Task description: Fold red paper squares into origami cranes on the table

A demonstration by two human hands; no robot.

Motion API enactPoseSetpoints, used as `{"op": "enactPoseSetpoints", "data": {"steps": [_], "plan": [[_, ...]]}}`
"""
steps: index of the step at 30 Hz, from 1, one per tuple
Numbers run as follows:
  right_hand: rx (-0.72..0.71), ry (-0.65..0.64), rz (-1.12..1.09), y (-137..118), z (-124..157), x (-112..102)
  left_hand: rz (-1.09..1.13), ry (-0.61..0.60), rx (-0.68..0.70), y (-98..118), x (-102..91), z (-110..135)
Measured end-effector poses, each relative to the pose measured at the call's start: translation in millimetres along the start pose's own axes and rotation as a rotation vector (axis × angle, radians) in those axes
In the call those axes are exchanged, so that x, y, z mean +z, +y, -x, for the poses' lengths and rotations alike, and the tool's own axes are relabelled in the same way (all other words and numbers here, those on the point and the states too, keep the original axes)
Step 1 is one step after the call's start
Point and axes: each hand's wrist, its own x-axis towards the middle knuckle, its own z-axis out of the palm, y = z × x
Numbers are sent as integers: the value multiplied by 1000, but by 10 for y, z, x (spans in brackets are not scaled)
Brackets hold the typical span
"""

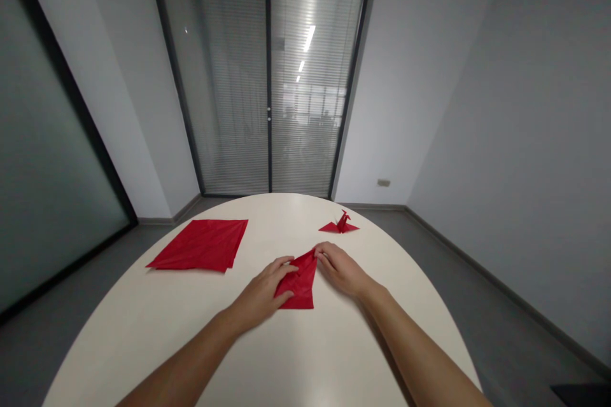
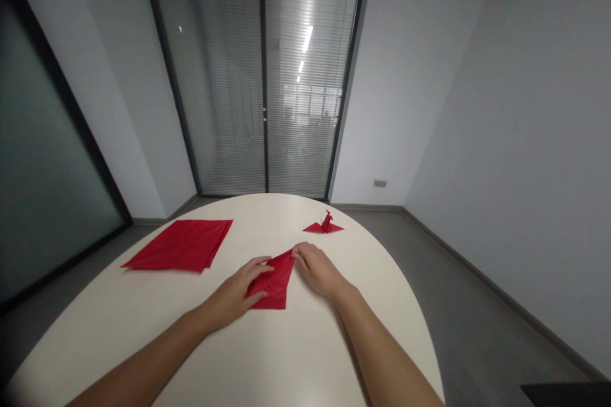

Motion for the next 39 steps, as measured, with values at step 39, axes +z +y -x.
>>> {"op": "enactPoseSetpoints", "data": {"steps": [39], "plan": [[-3, 109, 155, -62, -50, 170, -118, 39, 33, -48, 24, -23]]}}
